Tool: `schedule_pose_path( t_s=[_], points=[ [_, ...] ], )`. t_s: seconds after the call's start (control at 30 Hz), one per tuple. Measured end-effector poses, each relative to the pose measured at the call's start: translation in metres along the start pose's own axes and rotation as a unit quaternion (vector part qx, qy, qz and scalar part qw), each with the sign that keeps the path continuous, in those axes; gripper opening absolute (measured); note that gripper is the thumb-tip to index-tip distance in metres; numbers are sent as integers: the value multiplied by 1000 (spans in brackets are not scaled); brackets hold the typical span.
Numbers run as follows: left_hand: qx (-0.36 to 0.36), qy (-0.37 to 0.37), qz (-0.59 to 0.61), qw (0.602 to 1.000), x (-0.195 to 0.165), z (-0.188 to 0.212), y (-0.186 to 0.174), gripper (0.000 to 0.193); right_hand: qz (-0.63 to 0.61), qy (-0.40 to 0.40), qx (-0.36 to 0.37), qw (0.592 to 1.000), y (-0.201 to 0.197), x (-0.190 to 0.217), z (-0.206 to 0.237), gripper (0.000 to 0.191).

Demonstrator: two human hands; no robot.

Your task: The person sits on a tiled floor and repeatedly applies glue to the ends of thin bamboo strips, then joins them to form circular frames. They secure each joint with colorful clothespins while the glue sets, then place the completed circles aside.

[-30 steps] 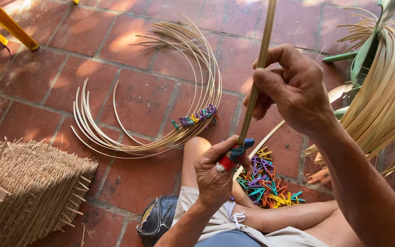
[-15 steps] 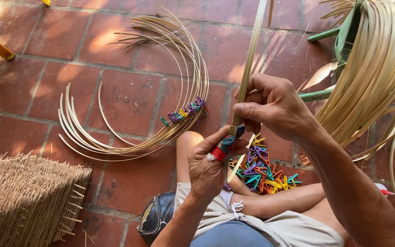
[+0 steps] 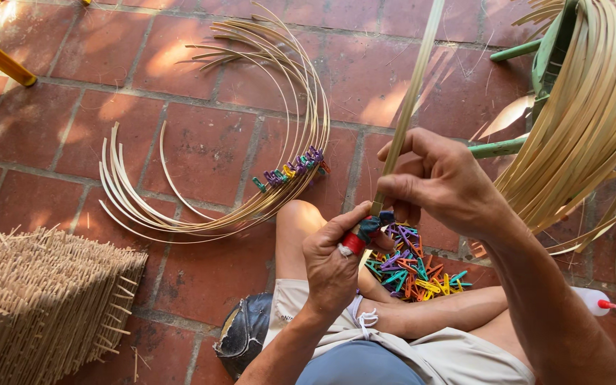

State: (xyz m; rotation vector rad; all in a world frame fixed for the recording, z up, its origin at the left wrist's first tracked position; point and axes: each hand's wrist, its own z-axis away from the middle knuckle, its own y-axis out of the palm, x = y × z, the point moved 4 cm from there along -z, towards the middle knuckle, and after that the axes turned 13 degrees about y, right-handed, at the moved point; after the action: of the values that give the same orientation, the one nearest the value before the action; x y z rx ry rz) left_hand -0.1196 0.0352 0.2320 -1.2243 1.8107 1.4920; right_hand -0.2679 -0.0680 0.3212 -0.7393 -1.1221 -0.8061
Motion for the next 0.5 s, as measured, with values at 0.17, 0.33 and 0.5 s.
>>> schedule_pose_path(
  t_s=[0.17, 0.33, 0.5],
  points=[
    [23, 34, -46, 998, -4, 0, 17, 33, -24, -32, -12, 999, -3, -11, 19, 64],
    [68, 58, -132, 987, -12, 3, 31, 37, -35, -71, -67, 995, -12, -17, 29, 54],
    [98, 87, -200, 971, -18, 8, 37, 42, -49, -76, -91, 992, -23, -17, 35, 45]
  ],
)
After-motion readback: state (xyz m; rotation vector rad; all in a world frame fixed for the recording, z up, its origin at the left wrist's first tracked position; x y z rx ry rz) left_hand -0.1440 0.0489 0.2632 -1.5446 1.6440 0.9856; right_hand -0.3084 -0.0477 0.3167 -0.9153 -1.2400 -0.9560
